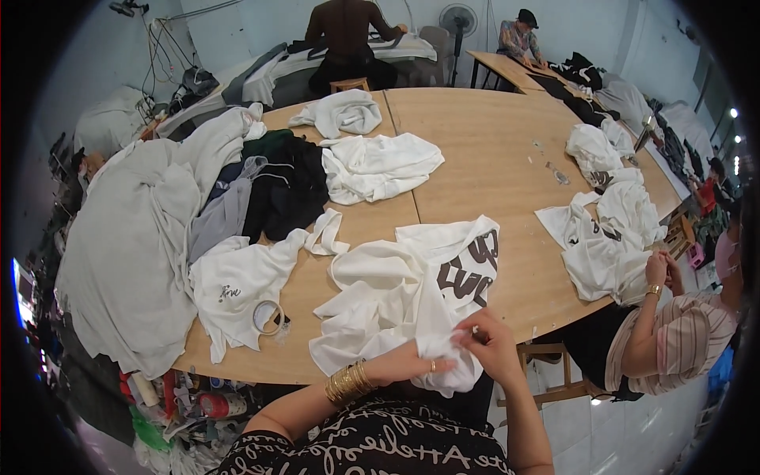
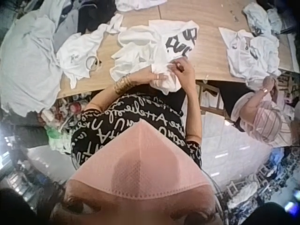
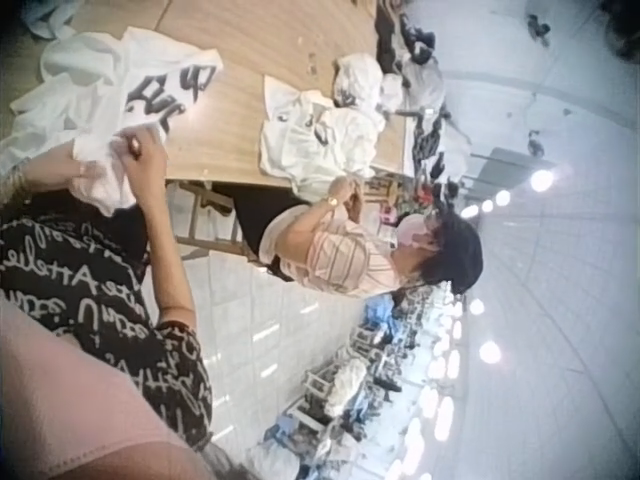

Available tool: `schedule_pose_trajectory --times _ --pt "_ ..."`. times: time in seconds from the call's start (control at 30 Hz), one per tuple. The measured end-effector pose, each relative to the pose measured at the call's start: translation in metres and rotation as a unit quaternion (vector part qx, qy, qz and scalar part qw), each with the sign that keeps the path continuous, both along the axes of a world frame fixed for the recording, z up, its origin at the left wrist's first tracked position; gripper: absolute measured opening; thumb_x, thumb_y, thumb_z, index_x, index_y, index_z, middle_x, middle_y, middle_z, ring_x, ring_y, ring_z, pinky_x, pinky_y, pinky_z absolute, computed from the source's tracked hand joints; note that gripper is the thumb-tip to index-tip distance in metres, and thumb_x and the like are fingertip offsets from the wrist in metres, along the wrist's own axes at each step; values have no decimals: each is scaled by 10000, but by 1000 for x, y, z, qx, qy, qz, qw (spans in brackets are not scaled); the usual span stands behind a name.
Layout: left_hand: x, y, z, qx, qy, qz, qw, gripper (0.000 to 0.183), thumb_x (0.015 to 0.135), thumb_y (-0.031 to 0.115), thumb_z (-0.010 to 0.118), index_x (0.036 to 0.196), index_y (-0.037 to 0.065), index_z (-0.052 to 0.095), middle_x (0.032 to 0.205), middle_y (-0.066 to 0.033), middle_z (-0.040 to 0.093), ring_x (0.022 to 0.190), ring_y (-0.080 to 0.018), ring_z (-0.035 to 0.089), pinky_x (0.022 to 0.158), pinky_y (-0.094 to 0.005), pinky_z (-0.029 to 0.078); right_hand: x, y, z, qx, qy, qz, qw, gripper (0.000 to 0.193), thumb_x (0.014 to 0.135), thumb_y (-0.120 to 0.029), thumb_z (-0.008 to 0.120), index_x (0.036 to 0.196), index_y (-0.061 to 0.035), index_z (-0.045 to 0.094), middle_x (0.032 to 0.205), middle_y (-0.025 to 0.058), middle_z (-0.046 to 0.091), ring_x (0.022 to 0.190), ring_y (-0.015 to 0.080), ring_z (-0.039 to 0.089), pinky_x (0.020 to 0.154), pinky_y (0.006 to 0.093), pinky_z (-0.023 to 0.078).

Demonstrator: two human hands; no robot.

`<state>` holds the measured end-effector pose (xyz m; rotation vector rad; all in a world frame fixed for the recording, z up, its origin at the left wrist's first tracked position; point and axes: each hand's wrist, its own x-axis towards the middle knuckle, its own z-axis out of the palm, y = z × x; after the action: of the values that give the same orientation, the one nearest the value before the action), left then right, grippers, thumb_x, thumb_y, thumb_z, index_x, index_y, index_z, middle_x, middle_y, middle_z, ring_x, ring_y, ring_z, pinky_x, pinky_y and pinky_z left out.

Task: Trimming loose threads from white t-shirts using a pair of thread snips.

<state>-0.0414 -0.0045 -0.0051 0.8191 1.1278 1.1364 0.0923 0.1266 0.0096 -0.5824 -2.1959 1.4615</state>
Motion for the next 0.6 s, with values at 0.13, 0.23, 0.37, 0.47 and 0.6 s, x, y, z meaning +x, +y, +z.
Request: schedule_pose_trajectory --times 0.13,0.23,0.37,0.47,0.6 --pt "0 8 2 -6 -268 282 921 324 906 221 486 1154 13 469 1096 -69 547 982 -130 530 859 -282 423 -1 -21 6 129 12 -178 975 159 721 -61 678 869 -73 622 760 40 506 545 90 483 468 206 398" --pt "3 14 11 40 -412 224 882 351 928 304 419 1133 24 468 1056 -66 553 957 -133 530 859 -282 419 -11 -49 8 126 36 -132 983 230 700 -57 704 903 -48 595 744 25 512 510 63 399 454 191 336" --pt "15 14 -21 17 -257 131 957 408 934 337 388 1169 11 461 1084 -63 549 1004 -142 518 909 -268 387 -11 -47 -19 172 74 -125 974 228 698 -19 672 911 -19 589 734 44 541 479 87 416 455 201 350" --pt "11 10 -12 -4 -84 115 990 389 928 302 415 1167 -1 464 1094 -63 546 995 -132 524 874 -252 408 3 -40 -16 83 22 -158 984 107 741 -32 639 839 -20 598 680 47 562 506 112 511 475 212 411" --pt "8 16 -17 -2 -181 167 969 312 904 258 478 1055 -8 543 1019 -53 569 919 -110 515 791 -255 419 12 -37 -17 120 14 -220 968 236 713 -64 671 938 -60 598 827 65 531 554 109 481 438 229 379"
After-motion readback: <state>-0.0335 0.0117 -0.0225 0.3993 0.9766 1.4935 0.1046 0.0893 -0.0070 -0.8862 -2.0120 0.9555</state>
